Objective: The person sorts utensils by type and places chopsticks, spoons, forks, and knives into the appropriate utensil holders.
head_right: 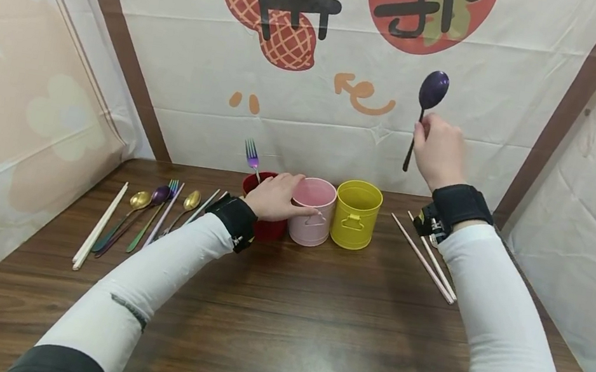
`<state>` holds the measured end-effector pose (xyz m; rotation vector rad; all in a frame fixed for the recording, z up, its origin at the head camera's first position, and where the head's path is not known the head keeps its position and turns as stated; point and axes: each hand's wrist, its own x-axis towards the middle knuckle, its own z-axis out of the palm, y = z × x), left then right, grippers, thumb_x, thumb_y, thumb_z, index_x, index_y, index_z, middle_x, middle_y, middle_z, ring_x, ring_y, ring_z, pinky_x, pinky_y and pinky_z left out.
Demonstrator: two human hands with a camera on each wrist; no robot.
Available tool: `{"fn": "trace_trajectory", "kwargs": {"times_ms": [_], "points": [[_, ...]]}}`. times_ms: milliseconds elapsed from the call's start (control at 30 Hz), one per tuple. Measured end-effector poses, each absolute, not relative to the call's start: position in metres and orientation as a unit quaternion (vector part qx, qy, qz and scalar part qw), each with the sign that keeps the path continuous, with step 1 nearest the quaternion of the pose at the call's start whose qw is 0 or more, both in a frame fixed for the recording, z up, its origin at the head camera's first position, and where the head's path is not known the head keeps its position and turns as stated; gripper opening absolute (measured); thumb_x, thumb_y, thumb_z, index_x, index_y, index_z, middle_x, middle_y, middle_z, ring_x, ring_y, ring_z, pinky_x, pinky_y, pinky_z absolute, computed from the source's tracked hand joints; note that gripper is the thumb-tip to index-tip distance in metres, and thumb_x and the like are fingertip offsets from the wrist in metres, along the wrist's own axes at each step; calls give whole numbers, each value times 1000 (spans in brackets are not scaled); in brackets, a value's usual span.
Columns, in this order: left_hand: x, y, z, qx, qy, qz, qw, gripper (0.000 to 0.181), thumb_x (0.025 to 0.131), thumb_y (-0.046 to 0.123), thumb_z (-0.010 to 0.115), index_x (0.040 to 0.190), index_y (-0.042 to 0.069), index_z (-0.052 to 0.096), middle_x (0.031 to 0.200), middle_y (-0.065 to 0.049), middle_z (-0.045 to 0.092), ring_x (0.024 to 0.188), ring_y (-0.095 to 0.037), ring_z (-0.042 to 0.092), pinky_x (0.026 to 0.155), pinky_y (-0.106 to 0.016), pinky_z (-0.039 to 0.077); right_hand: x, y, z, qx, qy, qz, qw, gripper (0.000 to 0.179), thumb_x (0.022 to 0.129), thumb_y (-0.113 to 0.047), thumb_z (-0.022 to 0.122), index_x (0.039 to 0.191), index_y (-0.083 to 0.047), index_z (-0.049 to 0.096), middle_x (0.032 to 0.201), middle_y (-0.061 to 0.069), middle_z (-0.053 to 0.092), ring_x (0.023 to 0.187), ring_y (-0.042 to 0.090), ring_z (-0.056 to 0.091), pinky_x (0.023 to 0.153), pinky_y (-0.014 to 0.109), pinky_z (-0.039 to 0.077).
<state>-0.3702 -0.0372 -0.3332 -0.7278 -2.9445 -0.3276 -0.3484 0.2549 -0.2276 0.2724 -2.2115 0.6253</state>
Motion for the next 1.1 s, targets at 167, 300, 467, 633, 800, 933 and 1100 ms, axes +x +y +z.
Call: {"fn": "trace_trajectory", "kwargs": {"times_ms": [167, 300, 467, 633, 800, 933, 1100], "points": [[-369, -36, -332, -241, -964, -104, 49, 86, 79, 76, 54, 135, 11, 45, 121, -5, 57, 119, -20, 46, 104, -42, 37, -346, 234, -226, 144, -846, 288, 425, 16, 97, -8, 57, 97, 7, 62, 90, 20, 71, 83, 32, 67, 71, 24, 47], [-369, -36, -332, -240, -964, -104, 48, 85, 79, 76, 55, 134, 11, 46, 120, -5, 57, 118, -20, 46, 103, -41, 37, -342, 216, -231, 175, -833, 319, 417, 14, 95, -9, 61, 99, 5, 63, 92, 15, 72, 84, 26, 68, 66, 8, 39], [-368, -37, -332, -236, -965, -106, 44, 85, 79, 76, 55, 134, 11, 46, 121, -5, 57, 118, -20, 47, 103, -42, 38, -339, 192, -245, 208, -823, 344, 403, 15, 94, -12, 64, 99, 3, 63, 94, 13, 72, 86, 23, 68, 66, 10, 43], [-366, -37, -331, -234, -965, -109, 46, 85, 79, 75, 55, 134, 12, 45, 121, -6, 57, 117, -21, 47, 103, -42, 38, -340, 176, -267, 246, -815, 341, 400, 12, 92, -7, 67, 96, 4, 63, 90, 13, 73, 83, 26, 69, 63, 30, 53], [-366, -37, -331, -231, -965, -110, 49, 83, 80, 75, 55, 133, 12, 46, 119, -5, 58, 115, -20, 48, 102, -41, 39, -343, 167, -294, 258, -823, 346, 369, 11, 90, -5, 68, 95, 3, 63, 88, 15, 72, 82, 29, 69, 63, 42, 55], [-367, -37, -332, -233, -965, -111, 49, 82, 80, 74, 55, 132, 12, 47, 119, -5, 58, 116, -20, 48, 102, -42, 39, -343, 162, -313, 256, -834, 346, 345, 10, 90, -6, 69, 94, 2, 63, 88, 15, 72, 82, 28, 68, 64, 41, 56], [-369, -38, -334, -235, -965, -108, 51, 80, 81, 74, 55, 130, 12, 48, 116, -3, 58, 114, -19, 48, 100, -41, 40, -343, 156, -329, 233, -859, 319, 326, 11, 91, -10, 69, 94, 0, 64, 90, 14, 72, 81, 28, 68, 69, 42, 53]]}}
